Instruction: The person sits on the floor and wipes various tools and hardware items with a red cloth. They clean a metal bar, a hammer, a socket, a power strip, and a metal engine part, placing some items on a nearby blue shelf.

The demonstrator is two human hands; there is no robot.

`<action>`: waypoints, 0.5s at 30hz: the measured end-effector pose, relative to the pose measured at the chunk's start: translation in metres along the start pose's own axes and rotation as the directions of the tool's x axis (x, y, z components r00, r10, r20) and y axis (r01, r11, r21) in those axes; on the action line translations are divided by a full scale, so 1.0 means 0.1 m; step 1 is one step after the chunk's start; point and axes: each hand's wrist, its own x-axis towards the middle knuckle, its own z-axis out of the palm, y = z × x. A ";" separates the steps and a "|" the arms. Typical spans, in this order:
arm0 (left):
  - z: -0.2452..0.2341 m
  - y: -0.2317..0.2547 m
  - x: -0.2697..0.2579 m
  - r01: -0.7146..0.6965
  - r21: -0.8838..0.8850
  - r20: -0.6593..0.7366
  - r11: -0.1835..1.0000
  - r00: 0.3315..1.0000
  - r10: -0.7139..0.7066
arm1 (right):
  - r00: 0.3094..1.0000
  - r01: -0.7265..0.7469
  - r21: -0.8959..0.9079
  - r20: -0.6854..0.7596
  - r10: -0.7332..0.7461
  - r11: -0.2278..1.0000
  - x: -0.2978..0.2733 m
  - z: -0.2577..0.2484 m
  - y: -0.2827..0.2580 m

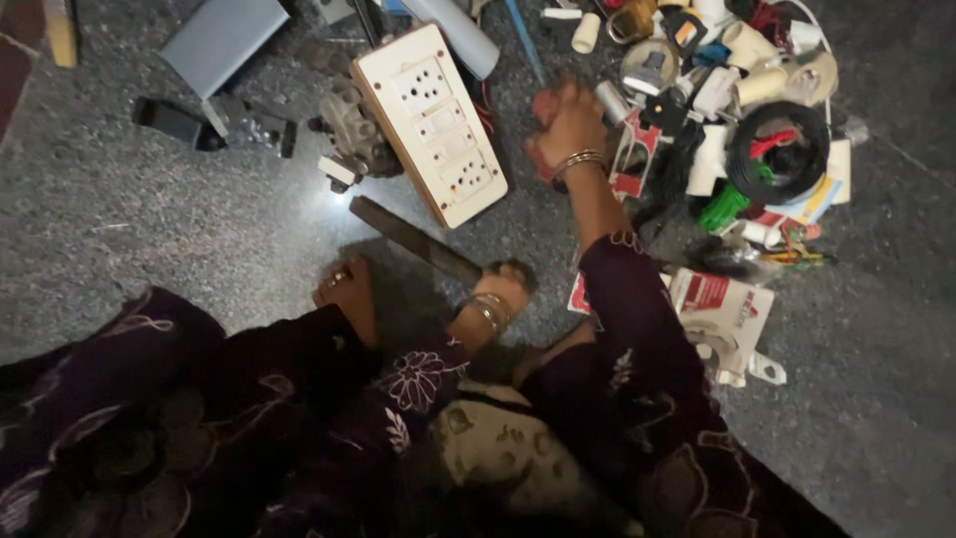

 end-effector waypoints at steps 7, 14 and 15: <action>0.13 -0.08 -0.15 -0.055 -0.026 -0.133 0.998 0.990 0.051 | 0.965 -0.229 -0.107 0.105 0.240 0.967 -0.03 0.23 -0.05; 0.16 -0.04 -0.09 0.025 -0.054 -0.226 0.998 0.974 -0.037 | 0.793 -0.432 -0.235 0.360 0.491 0.871 -0.42 0.12 -0.15; 0.13 -0.07 -0.07 0.041 -0.071 -0.243 0.997 0.968 -0.057 | 0.793 -0.466 -0.191 0.342 0.504 0.864 -0.55 0.10 -0.17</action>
